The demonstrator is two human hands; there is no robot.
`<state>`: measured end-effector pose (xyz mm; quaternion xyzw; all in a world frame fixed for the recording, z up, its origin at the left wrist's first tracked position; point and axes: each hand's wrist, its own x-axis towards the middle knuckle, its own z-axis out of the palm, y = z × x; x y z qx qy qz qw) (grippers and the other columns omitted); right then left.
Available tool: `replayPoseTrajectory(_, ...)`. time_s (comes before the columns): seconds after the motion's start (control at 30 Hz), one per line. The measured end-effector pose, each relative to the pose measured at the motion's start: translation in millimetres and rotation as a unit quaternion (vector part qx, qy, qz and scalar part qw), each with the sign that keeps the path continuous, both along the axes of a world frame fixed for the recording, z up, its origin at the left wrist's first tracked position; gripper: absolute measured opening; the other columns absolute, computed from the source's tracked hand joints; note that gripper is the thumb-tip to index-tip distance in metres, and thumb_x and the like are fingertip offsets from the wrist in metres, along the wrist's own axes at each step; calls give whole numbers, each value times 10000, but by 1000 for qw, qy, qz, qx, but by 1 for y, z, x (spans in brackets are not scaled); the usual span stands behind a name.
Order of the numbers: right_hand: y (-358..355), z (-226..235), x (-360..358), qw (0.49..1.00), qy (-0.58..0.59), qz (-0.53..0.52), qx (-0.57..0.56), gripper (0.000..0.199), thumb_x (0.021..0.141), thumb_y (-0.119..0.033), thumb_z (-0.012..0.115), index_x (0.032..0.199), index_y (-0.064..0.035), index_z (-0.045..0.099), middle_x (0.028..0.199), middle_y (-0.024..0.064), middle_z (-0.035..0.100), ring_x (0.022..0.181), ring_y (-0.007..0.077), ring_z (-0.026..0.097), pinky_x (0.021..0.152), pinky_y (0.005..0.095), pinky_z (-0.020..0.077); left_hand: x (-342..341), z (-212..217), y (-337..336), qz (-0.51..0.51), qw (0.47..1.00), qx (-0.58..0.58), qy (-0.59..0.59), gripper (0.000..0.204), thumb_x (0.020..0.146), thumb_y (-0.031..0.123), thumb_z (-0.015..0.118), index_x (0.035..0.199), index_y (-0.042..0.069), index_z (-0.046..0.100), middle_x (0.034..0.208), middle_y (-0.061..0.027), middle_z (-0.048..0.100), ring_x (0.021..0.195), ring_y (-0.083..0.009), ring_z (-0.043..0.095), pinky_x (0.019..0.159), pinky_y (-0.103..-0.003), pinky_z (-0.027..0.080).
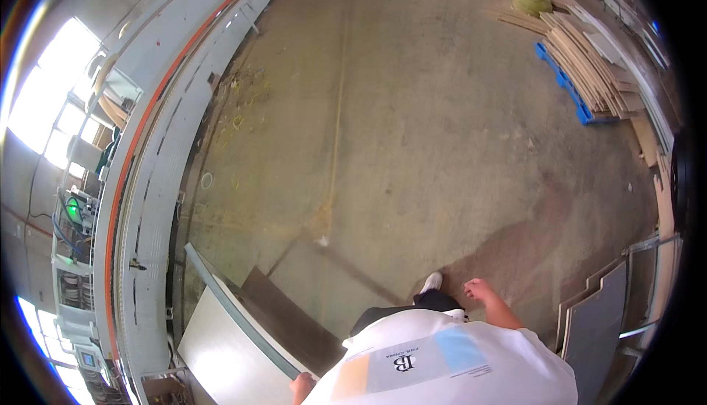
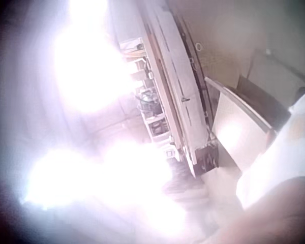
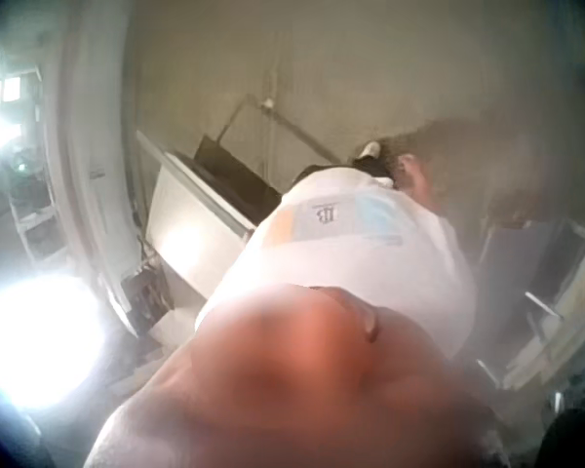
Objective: The person operates a large industrial machine to process rectangular boards, feeding them through a conveyor belt and collecting the finished pieces. They then carry a large board across the workshop floor and place it onto a stack of similar boards.
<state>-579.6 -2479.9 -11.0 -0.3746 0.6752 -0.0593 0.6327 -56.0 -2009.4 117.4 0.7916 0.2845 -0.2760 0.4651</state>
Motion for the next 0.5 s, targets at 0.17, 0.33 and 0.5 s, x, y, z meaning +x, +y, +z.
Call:
replayPoseTrajectory(0.17, -183, 31, -62, 997, 25, -12, -74, 203, 986, -265, 643, 1046, -82, 705, 920, 42, 751, 736, 132, 691, 572, 305, 520, -7, -40, -145, 31, 999, -19, -13, 189, 768, -40, 684, 929, -15, 588, 690, -128, 605, 555, -282, 602, 498, -436, 469)
replayPoseTrajectory(0.33, -325, 51, -50, 984, 5, -53, -169, 170, 979, -237, 648, 1025, -86, 712, 890, 39, 759, 701, 147, 698, 594, 297, 539, 27, -64, -275, -219, 927, -249, 173, 297, 1021, 221, 563, 1244, 37, 631, 1099, -96, 671, 994, -256, 674, 786, -366, 574)
replayPoseTrajectory(0.5, -367, 13, -54, 995, 7, 21, -98, 257, 979, -323, 629, 1019, -95, 739, 891, 50, 764, 752, 164, 694, 679, 350, 557, 32, -66, -455, -152, 955, -231, 104, 264, 1089, 312, 472, 1075, 97, 626, 906, -35, 603, 791, -205, 580, 747, -374, 514)
